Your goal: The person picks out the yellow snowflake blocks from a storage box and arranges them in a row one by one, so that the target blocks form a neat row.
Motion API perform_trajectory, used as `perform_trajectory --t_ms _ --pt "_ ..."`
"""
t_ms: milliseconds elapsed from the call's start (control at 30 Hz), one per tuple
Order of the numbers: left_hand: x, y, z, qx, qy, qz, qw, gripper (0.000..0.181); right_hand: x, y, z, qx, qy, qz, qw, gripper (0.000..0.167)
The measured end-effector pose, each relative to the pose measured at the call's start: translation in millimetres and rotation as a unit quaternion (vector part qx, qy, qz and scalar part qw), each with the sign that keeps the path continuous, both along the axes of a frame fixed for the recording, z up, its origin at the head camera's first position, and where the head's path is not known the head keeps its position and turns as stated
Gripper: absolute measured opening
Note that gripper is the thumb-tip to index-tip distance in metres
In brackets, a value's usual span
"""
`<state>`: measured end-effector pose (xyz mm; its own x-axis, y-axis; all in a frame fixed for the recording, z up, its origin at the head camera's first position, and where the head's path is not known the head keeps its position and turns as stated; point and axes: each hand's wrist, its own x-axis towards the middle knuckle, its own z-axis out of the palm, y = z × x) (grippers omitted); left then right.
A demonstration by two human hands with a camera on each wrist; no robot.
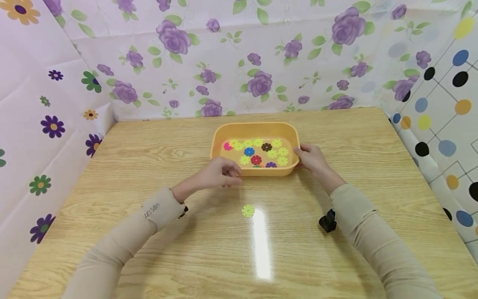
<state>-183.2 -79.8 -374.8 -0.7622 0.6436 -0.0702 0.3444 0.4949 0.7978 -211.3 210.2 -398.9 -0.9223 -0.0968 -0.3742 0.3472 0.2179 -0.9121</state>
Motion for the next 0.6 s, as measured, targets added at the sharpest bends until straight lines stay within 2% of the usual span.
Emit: perform_trajectory --t_ms 133,267,333,400,600 --pt "-14.6 -1.5 8.1 0.027 0.005 0.054 0.9982 0.019 -0.5 0.3 -0.2 0.000 0.002 0.002 1.0000 0.051" --pt "-27.1 -1.2 8.1 0.031 0.030 0.089 0.9951 0.021 -0.4 -0.6 -0.2 0.000 0.002 0.004 1.0000 0.051" --pt "-34.2 -0.6 5.6 0.021 0.048 0.102 0.9934 0.024 -0.5 -0.6 -0.3 0.000 0.003 0.004 1.0000 0.052" --pt "-41.7 0.3 1.9 0.009 0.051 0.115 0.9920 0.028 -0.6 -0.3 -0.3 0.000 0.004 0.004 1.0000 0.052" --pt "-59.3 6.9 -8.4 -0.016 0.033 0.132 0.9906 0.037 -0.8 0.9 0.2 -0.004 0.003 0.005 1.0000 0.052"
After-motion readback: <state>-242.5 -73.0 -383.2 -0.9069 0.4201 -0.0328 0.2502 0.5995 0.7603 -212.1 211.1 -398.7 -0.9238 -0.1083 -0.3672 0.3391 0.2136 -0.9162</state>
